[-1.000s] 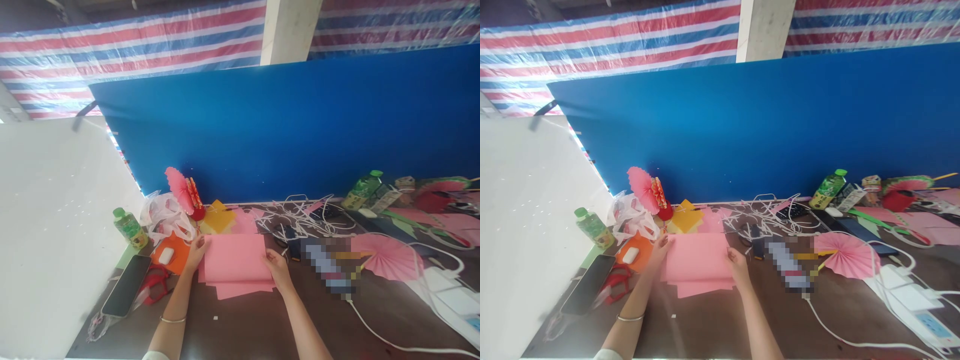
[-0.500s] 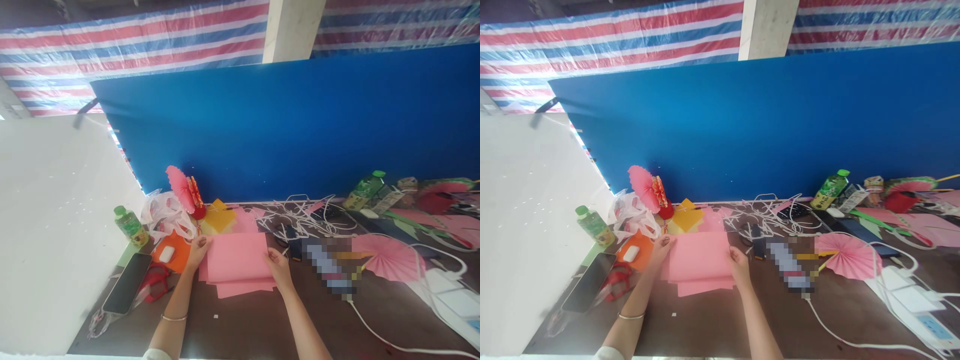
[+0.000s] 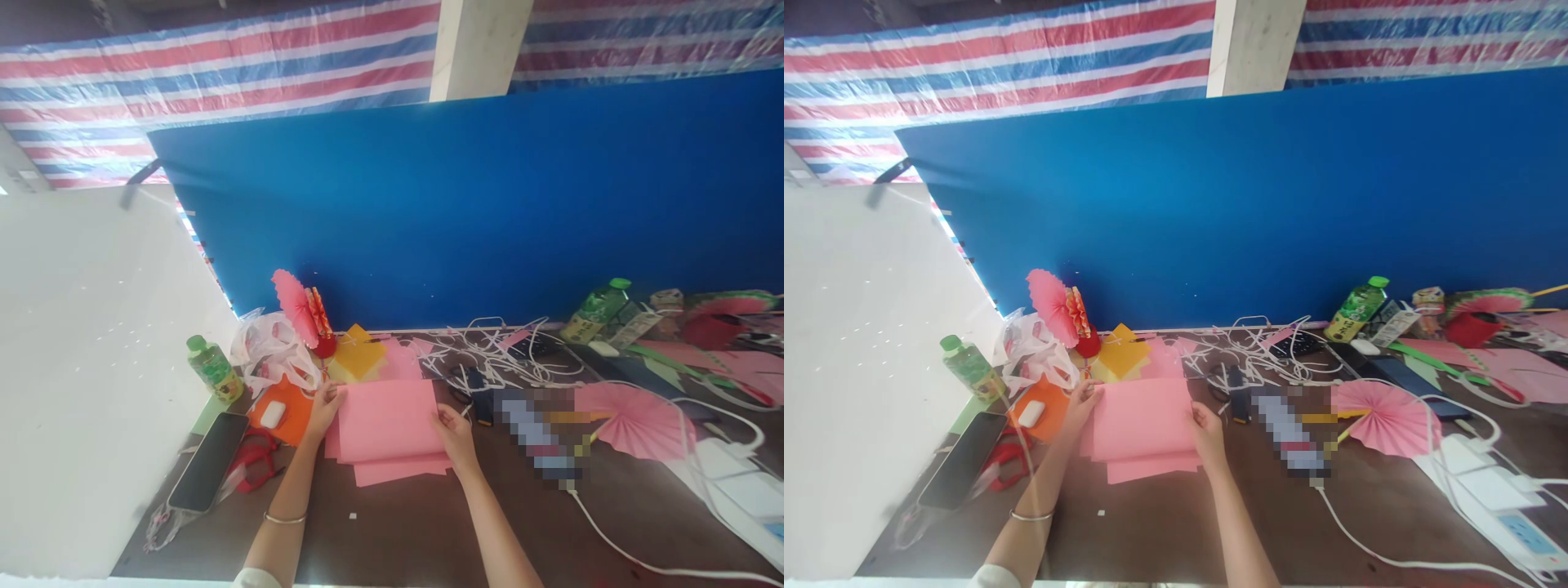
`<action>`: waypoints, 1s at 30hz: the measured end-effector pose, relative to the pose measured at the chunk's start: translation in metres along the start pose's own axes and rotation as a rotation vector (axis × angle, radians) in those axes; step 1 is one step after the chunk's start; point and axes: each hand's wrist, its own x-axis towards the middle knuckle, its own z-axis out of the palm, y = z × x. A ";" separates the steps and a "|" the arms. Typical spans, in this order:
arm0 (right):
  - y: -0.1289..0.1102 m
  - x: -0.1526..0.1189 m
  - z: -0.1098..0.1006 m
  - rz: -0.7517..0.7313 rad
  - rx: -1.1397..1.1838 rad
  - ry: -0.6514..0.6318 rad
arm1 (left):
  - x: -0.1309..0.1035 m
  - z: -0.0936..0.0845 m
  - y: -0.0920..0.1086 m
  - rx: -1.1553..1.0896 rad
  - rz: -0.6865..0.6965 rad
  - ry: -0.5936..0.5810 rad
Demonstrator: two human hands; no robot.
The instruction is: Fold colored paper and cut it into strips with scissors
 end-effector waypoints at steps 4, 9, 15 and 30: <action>0.001 0.001 -0.001 -0.005 0.000 0.007 | 0.003 0.000 -0.002 0.021 0.005 0.023; 0.000 0.001 -0.001 -0.008 -0.004 0.023 | 0.007 0.000 -0.006 0.044 0.008 0.037; 0.003 0.002 -0.002 -0.002 -0.005 0.011 | 0.008 -0.001 -0.008 0.074 0.031 0.034; 0.009 0.003 -0.004 -0.012 -0.016 -0.019 | 0.010 -0.004 -0.014 0.171 0.103 0.044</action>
